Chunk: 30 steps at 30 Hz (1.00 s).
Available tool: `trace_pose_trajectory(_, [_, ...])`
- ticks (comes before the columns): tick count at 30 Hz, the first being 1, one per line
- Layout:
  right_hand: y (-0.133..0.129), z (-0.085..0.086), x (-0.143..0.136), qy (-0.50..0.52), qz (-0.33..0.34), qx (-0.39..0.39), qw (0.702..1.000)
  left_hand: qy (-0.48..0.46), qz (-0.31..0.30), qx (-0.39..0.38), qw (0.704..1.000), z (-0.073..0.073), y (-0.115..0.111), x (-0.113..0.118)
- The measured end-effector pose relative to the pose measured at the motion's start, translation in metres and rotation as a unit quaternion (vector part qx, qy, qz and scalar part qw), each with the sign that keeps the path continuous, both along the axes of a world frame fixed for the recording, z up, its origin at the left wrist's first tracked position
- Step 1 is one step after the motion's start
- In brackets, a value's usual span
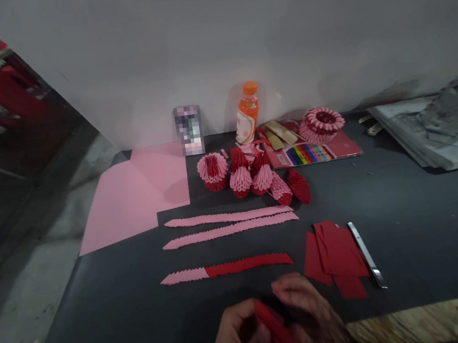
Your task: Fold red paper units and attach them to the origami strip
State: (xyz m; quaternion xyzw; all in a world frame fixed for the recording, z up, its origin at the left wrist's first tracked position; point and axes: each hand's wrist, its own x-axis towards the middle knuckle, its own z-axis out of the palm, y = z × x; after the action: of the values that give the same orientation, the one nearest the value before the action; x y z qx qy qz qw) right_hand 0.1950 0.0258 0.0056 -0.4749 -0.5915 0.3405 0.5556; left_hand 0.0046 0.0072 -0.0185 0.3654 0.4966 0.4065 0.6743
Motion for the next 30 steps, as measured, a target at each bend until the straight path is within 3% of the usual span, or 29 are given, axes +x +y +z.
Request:
trace_pose_trajectory(4, [-0.004,-0.002,-0.006,-0.001,-0.027,-0.044,0.999,0.054,0.081,0.041,0.994,0.01,0.004,0.008])
trace_pose_trajectory(7, [-0.006,-0.001,-0.012,-0.043,-0.013,-0.055,0.997,0.114,0.155,0.018,0.981,0.021,0.004,0.021])
trace_pose_trajectory(10, [-0.006,-0.001,-0.017,-0.059,-0.041,-0.063,0.995,0.139,0.193,0.0,0.971,0.03,0.002,0.031])
trace_pose_trajectory(14, [-0.007,-0.009,-0.019,-0.043,-0.069,-0.079,0.994,0.15,0.209,-0.005,0.966,0.032,0.002,0.036])
trace_pose_trajectory(20, [-0.008,-0.017,-0.023,0.01,-0.049,-0.107,0.993,0.16,0.24,-0.009,0.958,0.029,0.001,0.037])
trace_pose_trajectory(24, [-0.005,-0.012,-0.029,0.013,-0.076,-0.073,0.994,0.158,0.245,0.001,0.957,0.031,0.001,0.037])
trace_pose_trajectory(30, [-0.004,0.002,-0.019,-0.073,-0.095,-0.003,0.993,0.152,0.253,-0.01,0.955,0.03,0.002,0.04])
